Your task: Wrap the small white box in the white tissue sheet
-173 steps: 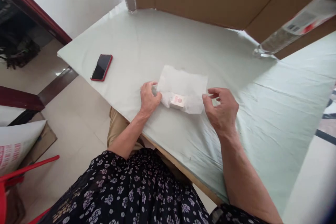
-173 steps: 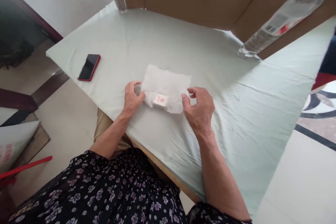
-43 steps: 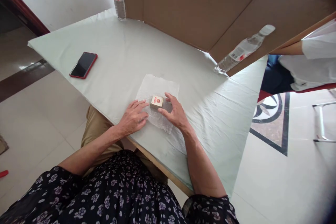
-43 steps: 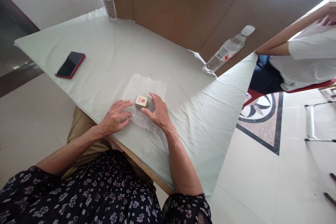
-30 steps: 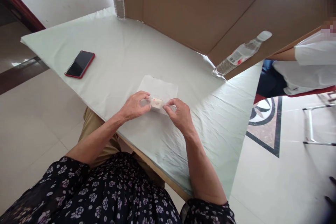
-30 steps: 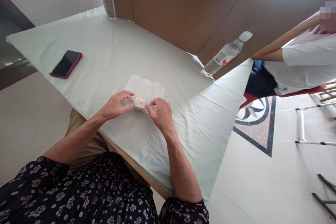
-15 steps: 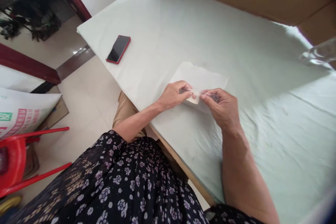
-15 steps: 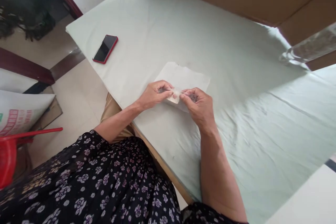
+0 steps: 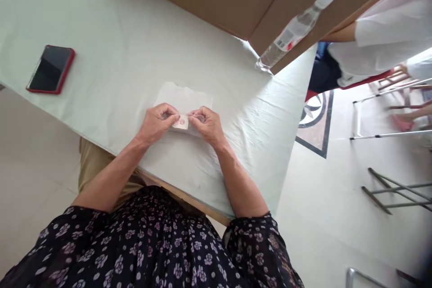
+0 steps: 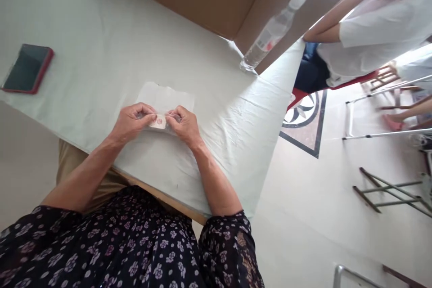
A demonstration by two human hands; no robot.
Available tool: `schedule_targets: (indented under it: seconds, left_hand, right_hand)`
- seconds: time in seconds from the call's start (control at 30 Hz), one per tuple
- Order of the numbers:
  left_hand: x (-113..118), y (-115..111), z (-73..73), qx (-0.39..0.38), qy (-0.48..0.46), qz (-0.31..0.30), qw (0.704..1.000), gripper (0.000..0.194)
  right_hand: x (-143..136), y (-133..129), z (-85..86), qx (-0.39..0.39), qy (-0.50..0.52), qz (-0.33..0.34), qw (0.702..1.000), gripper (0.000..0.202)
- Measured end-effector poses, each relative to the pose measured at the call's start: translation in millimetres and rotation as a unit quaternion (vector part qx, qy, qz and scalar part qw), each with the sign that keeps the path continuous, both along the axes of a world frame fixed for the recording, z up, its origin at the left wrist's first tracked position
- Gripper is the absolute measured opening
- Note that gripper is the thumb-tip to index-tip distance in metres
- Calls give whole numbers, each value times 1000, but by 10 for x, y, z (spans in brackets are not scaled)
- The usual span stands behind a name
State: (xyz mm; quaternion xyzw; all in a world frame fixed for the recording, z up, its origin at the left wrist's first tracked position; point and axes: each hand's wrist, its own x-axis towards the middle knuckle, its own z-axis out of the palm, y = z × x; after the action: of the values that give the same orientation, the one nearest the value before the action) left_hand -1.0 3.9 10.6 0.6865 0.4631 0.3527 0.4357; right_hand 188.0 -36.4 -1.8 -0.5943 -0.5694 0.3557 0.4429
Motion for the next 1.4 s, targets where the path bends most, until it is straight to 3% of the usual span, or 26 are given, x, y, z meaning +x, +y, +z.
schedule_targets:
  seconds: [0.1, 0.27, 0.43, 0.57, 0.67, 0.77, 0.97, 1.1, 1.3, 1.4]
  left_hand:
    - [3, 27, 23, -5, 19, -4, 1000, 13]
    - [20, 105, 84, -5, 47, -40, 998, 10]
    - [41, 173, 98, -11, 34, -77, 996, 8]
    - [18, 169, 122, -22, 39, -84, 995, 14]
    - [-82, 76, 179, 16, 83, -61, 995, 16]
    - [-271, -25, 202, 32, 101, 1, 994, 27]
    - [-451, -68, 100, 21, 166, 74, 983, 26]
    - [-384, -32, 36, 39, 205, 105, 972, 29]
    - [-399, 59, 45, 60, 148, 180, 971, 31]
    - [-465, 22, 97, 38, 139, 173, 974, 45]
  right_hand:
    - [49, -1, 15, -16, 3, 5, 1000, 17]
    - [186, 17, 31, -10, -94, 49, 994, 15]
    - [149, -87, 202, 149, -265, -11, 953, 16]
    - [-30, -165, 303, 152, -322, 133, 925, 19]
    - [-153, -199, 300, 115, -376, 153, 907, 23]
    - [-222, -221, 291, 112, -427, 163, 882, 20]
    - [-285, -255, 291, 124, -499, 141, 846, 27]
    - [-304, -263, 256, 145, -505, 126, 842, 28]
    - [-307, -237, 202, 157, -478, 125, 855, 32]
    - [-314, -242, 197, 165, -491, 114, 848, 34]
